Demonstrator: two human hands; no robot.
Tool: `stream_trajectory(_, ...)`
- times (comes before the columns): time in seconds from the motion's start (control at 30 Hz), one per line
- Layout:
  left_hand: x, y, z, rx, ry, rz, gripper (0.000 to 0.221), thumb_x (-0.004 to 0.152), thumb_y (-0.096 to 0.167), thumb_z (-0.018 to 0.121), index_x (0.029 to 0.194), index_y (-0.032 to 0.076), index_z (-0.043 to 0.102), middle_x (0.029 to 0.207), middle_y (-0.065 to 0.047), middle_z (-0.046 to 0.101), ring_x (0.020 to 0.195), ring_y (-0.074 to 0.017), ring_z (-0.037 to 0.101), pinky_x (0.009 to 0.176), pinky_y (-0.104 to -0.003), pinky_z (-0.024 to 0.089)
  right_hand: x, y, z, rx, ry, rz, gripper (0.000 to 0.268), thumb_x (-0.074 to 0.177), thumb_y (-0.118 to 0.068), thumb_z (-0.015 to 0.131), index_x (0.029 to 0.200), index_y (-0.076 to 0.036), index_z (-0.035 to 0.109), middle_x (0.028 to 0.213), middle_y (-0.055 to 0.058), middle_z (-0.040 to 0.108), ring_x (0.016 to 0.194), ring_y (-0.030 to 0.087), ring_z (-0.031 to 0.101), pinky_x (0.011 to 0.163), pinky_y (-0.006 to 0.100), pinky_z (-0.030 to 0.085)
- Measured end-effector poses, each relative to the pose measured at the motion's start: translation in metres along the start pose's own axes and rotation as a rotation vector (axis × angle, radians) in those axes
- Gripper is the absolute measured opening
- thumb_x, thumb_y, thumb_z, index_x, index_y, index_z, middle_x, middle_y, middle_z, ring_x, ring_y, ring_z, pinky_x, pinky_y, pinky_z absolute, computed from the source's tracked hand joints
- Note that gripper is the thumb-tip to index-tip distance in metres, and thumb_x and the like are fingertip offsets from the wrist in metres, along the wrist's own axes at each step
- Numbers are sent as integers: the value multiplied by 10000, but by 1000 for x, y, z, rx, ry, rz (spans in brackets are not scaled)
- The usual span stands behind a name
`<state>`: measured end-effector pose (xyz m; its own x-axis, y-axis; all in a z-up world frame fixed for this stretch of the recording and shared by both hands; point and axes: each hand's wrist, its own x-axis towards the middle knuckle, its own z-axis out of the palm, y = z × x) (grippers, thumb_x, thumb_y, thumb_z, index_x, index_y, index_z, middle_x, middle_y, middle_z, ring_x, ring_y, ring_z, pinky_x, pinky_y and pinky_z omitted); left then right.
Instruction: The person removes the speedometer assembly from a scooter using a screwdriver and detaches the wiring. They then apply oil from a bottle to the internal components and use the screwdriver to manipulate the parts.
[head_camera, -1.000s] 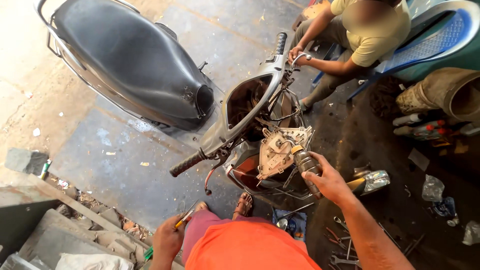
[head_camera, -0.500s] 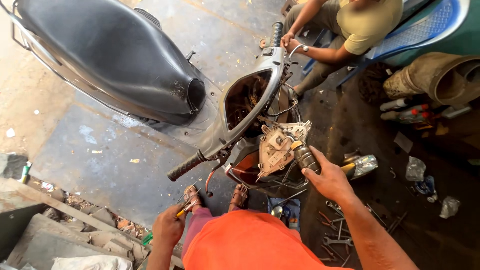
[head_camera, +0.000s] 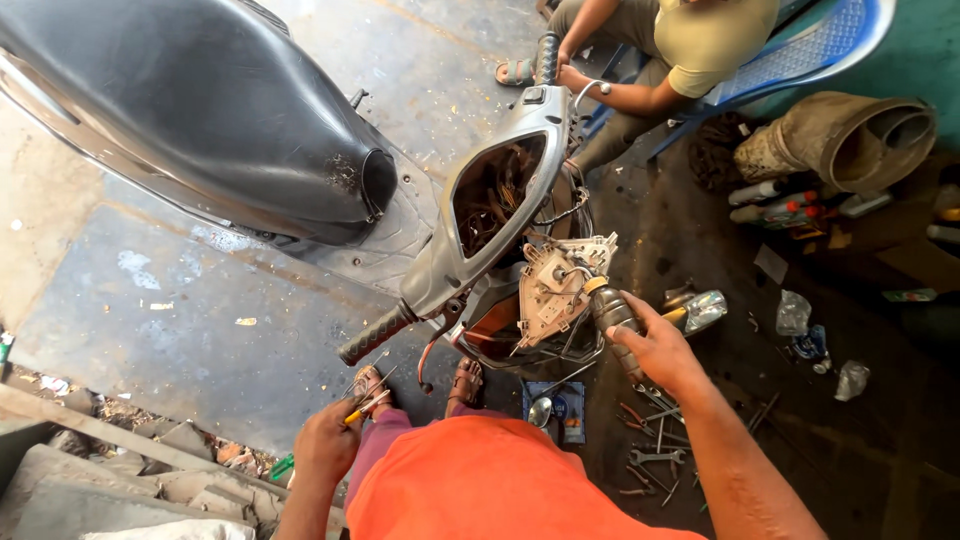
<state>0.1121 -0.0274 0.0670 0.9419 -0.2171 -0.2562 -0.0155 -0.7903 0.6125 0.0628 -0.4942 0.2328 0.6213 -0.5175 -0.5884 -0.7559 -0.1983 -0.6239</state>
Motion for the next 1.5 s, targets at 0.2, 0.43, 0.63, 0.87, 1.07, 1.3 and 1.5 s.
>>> stream_trajectory(0.2, 6, 1, -10, -16, -6, 15, 211, 851, 216, 665, 1040, 216, 760, 959, -91, 737, 868, -372, 691, 712, -491, 536, 22, 26, -4, 188, -72, -78, 681, 844, -146, 697, 1497, -88, 515, 1058, 77, 698, 832, 139, 642, 698, 287, 538)
stream_trajectory(0.43, 9, -13, -3, 10, -25, 12, 155, 868, 246, 673, 989, 189, 750, 948, -95, 737, 871, -366, 693, 726, -487, 537, 25, 30, -8, 198, -96, -63, 645, 849, -177, 679, 1473, -82, 548, 1128, 53, 690, 907, 138, 637, 752, 293, 532)
stream_trajectory(0.63, 9, -17, -1, 11, -15, 24, 155, 862, 256, 680, 980, 182, 748, 943, -103, 735, 867, -370, 691, 725, -492, 533, 28, 33, -9, 208, -114, -53, 637, 853, -195, 667, 1470, -80, 553, 1153, 54, 691, 942, 138, 643, 795, 290, 533)
stream_trajectory(0.87, 7, -7, -16, -26, -16, -33, 159, 874, 253, 671, 991, 193, 761, 934, -109, 737, 849, -380, 688, 702, -498, 529, 22, 37, -13, 490, -308, -28, 635, 845, -244, 654, 1444, -63, 542, 1091, 86, 699, 841, 138, 650, 664, 283, 543)
stream_trajectory(1.07, 0, -3, -36, 68, -155, -152, 175, 911, 361, 689, 1002, 249, 789, 888, -112, 740, 844, -361, 694, 719, -480, 526, 14, 47, -10, 643, -347, -77, 647, 833, -275, 656, 1425, -45, 532, 1085, 102, 708, 833, 136, 658, 710, 273, 559)
stream_trajectory(1.3, -19, -30, -64, -1, 7, 198, 252, 785, 229, 700, 1016, 265, 794, 767, -110, 630, 716, -380, 657, 602, -492, 507, 3, 75, -10, 718, -380, -187, 600, 894, -273, 671, 1392, 29, 526, 1079, 115, 683, 866, 162, 648, 741, 300, 549)
stream_trajectory(1.5, 31, -110, -27, 68, 221, 489, 316, 840, 391, 752, 699, 143, 617, 653, -66, 527, 640, -288, 588, 529, -381, 503, 23, 71, -8, 794, -363, -225, 687, 820, -308, 633, 1428, -19, 497, 1110, 137, 700, 824, 184, 658, 713, 316, 550)
